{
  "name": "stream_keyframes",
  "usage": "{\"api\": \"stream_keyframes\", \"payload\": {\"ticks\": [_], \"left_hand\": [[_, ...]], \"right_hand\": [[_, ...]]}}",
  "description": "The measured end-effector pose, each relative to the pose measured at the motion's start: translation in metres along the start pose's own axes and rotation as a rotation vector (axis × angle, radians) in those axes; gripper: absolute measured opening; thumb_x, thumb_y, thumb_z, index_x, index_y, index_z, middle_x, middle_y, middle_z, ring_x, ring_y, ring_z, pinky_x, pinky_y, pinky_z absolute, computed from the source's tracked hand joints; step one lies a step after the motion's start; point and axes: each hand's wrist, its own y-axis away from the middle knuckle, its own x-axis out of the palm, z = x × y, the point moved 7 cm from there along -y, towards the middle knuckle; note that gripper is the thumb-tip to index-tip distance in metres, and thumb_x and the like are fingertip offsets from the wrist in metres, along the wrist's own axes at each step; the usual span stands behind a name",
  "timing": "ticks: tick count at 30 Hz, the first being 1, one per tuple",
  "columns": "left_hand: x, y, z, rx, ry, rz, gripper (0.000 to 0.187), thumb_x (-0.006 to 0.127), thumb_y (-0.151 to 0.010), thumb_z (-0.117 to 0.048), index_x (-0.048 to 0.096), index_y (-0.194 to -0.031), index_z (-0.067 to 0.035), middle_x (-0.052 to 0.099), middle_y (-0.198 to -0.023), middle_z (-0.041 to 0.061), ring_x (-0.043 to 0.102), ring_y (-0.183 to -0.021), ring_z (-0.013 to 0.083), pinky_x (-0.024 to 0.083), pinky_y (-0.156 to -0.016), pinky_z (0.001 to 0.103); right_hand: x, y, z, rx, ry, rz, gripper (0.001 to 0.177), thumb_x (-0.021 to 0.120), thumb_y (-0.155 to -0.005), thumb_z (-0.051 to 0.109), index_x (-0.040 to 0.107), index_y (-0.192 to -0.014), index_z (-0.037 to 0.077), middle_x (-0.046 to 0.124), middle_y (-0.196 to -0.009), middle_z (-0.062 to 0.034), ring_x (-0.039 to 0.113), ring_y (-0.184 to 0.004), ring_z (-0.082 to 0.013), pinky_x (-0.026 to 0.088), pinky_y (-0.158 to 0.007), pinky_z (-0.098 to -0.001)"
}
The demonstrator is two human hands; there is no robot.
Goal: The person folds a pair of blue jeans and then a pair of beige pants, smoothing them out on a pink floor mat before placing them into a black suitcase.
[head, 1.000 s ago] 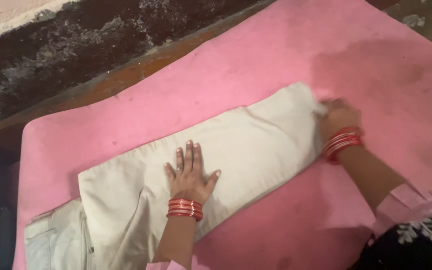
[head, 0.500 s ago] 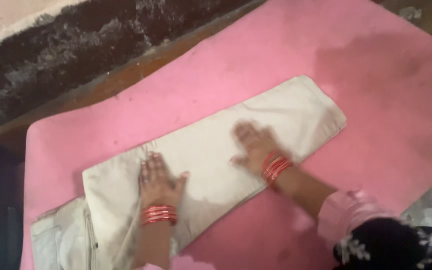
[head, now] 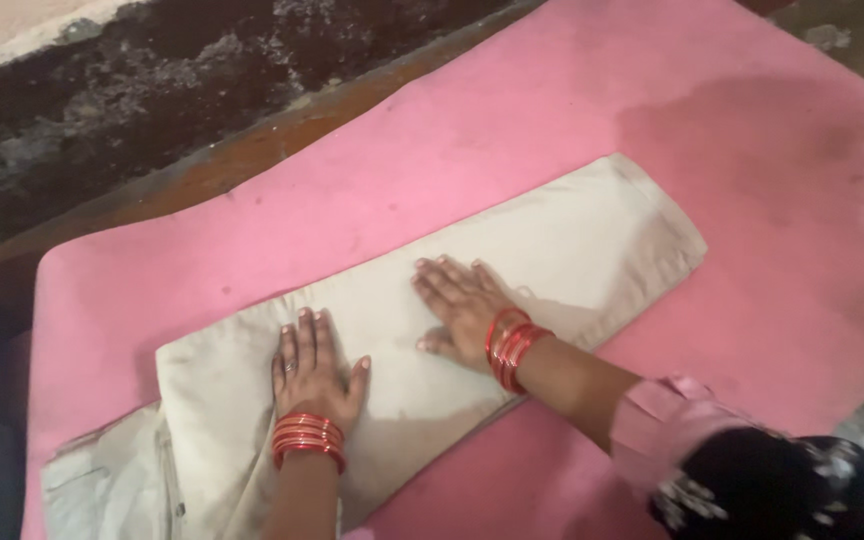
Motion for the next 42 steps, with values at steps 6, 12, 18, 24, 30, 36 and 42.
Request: {"api": "stream_keyframes", "payload": {"ticks": [6, 12, 18, 24, 30, 36, 42], "left_hand": [[0.003, -0.001, 0.0, -0.007, -0.002, 0.051, 0.089, 0.046, -0.091, -0.06, 0.017, -0.161, -0.012, 0.017, -0.168, 0.009, 0.015, -0.154, 0.0331, 0.015, -0.121, 0.051], [0.0, -0.002, -0.001, 0.003, 0.009, 0.038, 0.09, 0.045, -0.091, -0.061, 0.015, -0.161, -0.012, 0.015, -0.169, 0.009, 0.015, -0.154, 0.0337, 0.014, -0.122, 0.051], [0.002, -0.003, -0.001, -0.013, -0.012, 0.075, 0.091, 0.047, -0.091, -0.061, 0.014, -0.162, -0.013, 0.014, -0.169, 0.008, 0.014, -0.154, 0.0329, 0.013, -0.121, 0.051], [0.002, -0.003, 0.0, -0.025, 0.008, 0.097, 0.092, 0.049, -0.09, -0.061, 0.014, -0.161, -0.012, 0.013, -0.169, 0.009, 0.013, -0.153, 0.0327, 0.013, -0.121, 0.05], [0.001, -0.001, 0.001, -0.022, 0.023, 0.093, 0.092, 0.048, -0.091, -0.06, 0.015, -0.161, -0.011, 0.014, -0.169, 0.009, 0.012, -0.153, 0.0334, 0.014, -0.121, 0.05], [-0.025, 0.053, 0.007, -0.262, -0.27, 0.243, 0.085, 0.042, -0.094, -0.064, 0.021, -0.158, -0.013, 0.013, -0.168, 0.008, 0.011, -0.156, 0.0278, 0.01, -0.124, 0.055], [-0.049, 0.073, 0.026, -0.302, -0.263, 0.185, 0.083, 0.047, -0.09, -0.057, 0.02, -0.16, -0.02, 0.01, -0.169, 0.002, 0.011, -0.154, 0.0327, 0.009, -0.12, 0.064]], "right_hand": [[-0.02, -0.002, -0.142, 0.546, 0.016, -0.103, 0.093, 0.048, -0.092, 0.065, 0.014, -0.163, 0.016, 0.011, -0.173, -0.0036, 0.011, -0.159, -0.0209, 0.012, -0.125, -0.0583], [-0.038, 0.041, -0.196, 0.807, 0.182, -0.173, 0.091, 0.028, -0.095, 0.07, 0.009, -0.16, 0.01, 0.005, -0.169, -0.0099, 0.005, -0.154, -0.0292, 0.012, -0.116, -0.0633], [0.023, 0.005, 0.024, 0.316, 0.007, 0.051, 0.096, 0.047, -0.093, 0.064, 0.008, -0.161, 0.009, 0.005, -0.169, -0.0112, 0.003, -0.155, -0.0305, 0.007, -0.119, -0.061], [0.015, 0.035, -0.015, 0.318, -0.026, 0.004, 0.097, 0.05, -0.089, 0.066, 0.011, -0.161, 0.014, 0.008, -0.168, -0.0092, 0.007, -0.154, -0.0276, 0.01, -0.119, -0.0575], [-0.013, 0.099, -0.177, 0.614, 0.201, -0.212, 0.092, 0.039, -0.093, 0.069, 0.02, -0.161, 0.01, 0.015, -0.169, -0.0096, 0.015, -0.154, -0.0262, 0.016, -0.119, -0.059], [-0.008, 0.097, -0.191, 0.648, 0.179, -0.188, 0.088, 0.036, -0.093, 0.067, 0.02, -0.161, 0.012, 0.014, -0.17, -0.0078, 0.015, -0.154, -0.0252, 0.016, -0.12, -0.0556], [-0.014, 0.094, -0.188, 0.65, 0.209, -0.155, 0.088, 0.032, -0.095, 0.066, 0.017, -0.162, 0.011, 0.012, -0.17, -0.0077, 0.015, -0.154, -0.0248, 0.019, -0.118, -0.0581]]}}
